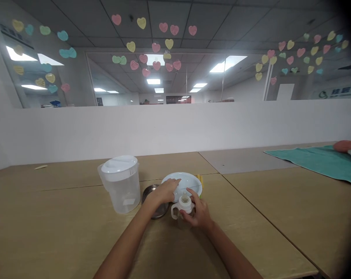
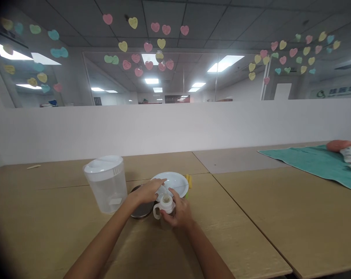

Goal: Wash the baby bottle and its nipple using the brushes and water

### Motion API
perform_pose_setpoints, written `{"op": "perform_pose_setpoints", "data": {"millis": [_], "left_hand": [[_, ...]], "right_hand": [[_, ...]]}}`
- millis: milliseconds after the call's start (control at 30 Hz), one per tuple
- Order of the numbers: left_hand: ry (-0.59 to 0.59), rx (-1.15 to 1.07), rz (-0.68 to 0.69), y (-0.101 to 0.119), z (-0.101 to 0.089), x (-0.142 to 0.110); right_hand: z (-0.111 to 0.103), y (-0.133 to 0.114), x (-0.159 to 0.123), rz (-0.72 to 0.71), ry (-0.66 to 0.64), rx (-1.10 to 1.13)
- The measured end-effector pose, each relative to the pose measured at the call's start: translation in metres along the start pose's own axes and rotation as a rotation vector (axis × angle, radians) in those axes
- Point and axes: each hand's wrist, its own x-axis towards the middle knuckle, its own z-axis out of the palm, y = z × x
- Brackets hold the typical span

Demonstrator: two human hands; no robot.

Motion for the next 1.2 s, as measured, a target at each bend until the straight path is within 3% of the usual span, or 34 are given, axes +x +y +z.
{"op": "perform_pose_setpoints", "data": {"millis": [200, 367, 533, 1200], "left_hand": [[-0.046, -0.097, 0.030, -0.010, 0.006, 0.002], [0.075, -0.295, 0.085, 0.008, -0.029, -0.015], [-0.063, -0.386, 0.277, 0.040, -0.058, -0.036], [0.116, -0.208, 0.111, 0.050, -0.036, -0.020]], "right_hand": [[0.000, 0.001, -0.001, 0.007, -0.016, 0.003], [0.000, 0.000, -0.001, 0.018, -0.023, 0.009], [0.002, 0.000, 0.000, 0.008, 0.035, 0.004], [0.008, 0.004, -0.002, -0.013, 0.115, -0.073]]}}
